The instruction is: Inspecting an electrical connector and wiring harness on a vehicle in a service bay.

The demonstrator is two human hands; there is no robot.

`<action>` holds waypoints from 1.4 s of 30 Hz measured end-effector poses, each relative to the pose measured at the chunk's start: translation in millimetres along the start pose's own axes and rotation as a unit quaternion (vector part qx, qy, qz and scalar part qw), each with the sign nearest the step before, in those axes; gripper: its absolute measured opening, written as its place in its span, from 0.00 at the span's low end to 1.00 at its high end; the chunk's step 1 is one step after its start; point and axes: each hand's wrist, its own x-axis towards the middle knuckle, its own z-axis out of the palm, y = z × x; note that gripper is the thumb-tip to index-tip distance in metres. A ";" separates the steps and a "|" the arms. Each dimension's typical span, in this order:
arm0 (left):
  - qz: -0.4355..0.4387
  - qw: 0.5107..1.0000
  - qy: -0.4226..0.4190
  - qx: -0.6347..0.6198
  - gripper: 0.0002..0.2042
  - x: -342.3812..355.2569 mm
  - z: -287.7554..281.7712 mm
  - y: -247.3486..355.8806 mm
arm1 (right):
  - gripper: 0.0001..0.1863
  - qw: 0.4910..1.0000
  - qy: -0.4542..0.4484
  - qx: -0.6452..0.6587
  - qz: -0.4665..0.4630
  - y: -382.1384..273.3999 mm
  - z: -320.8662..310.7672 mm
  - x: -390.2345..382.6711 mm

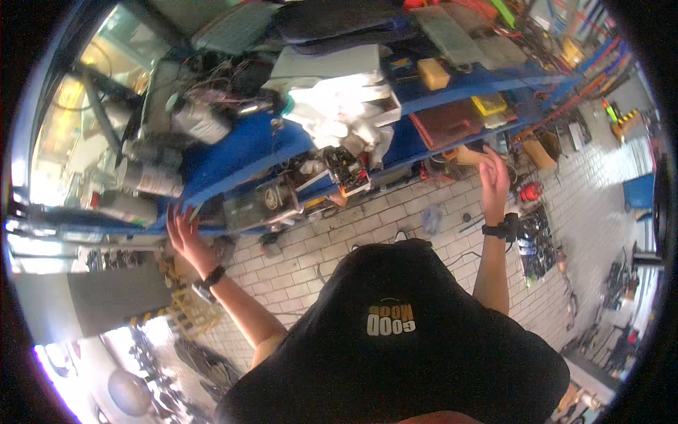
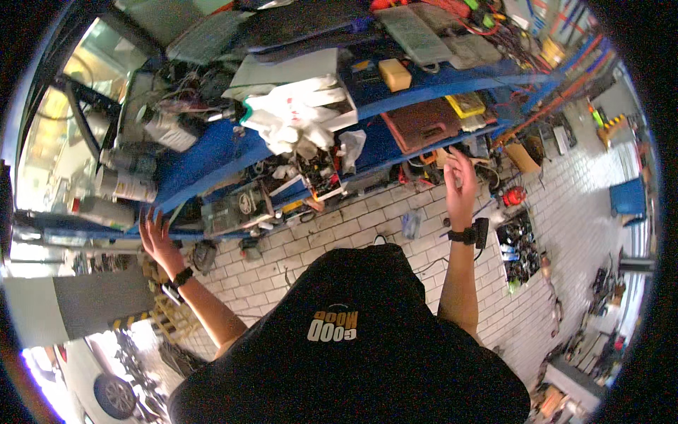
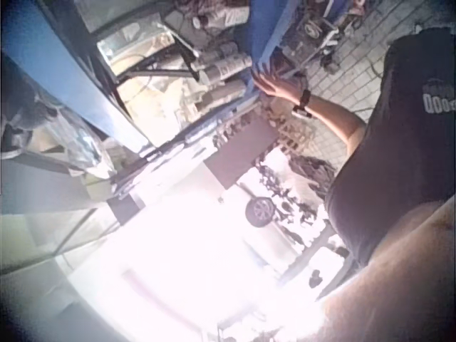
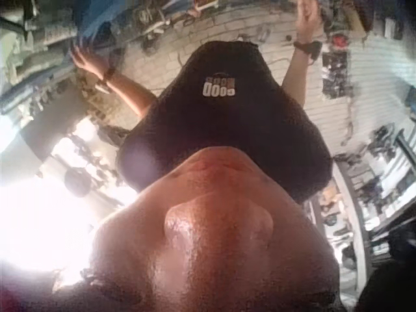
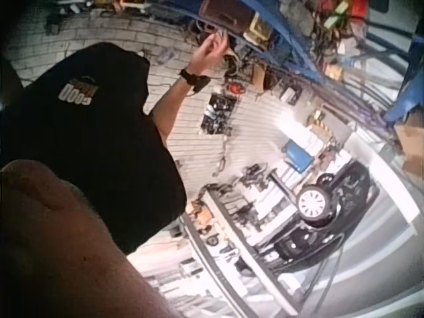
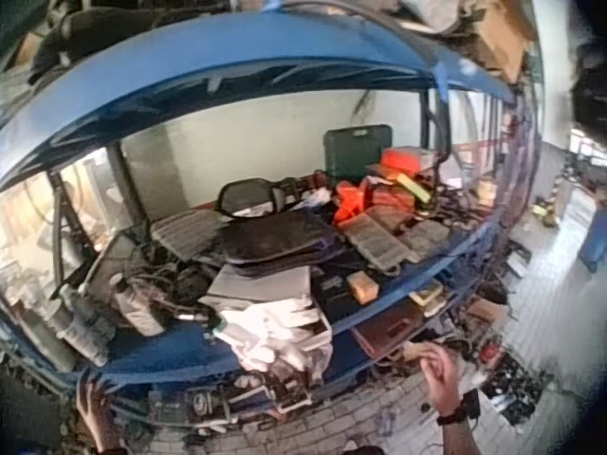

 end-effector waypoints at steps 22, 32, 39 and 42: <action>0.119 0.982 -0.060 0.135 0.16 -60.6 77.5 -60.3 | 0.23 0.938 0.118 -0.228 -0.235 -34.9 102.2 135.6; 0.079 0.985 -0.004 0.155 0.13 -82.9 34.7 -77.0 | 0.15 0.963 0.086 0.230 0.112 -14.1 65.4 170.7; 0.065 0.994 -0.028 0.085 0.14 -75.7 40.2 -85.4 | 0.17 0.940 0.134 -0.141 -0.279 -18.4 92.0 161.2; 0.078 0.987 -0.035 0.135 0.14 -72.1 39.5 -86.5 | 0.19 0.936 0.090 -0.214 -0.263 -25.3 106.1 146.2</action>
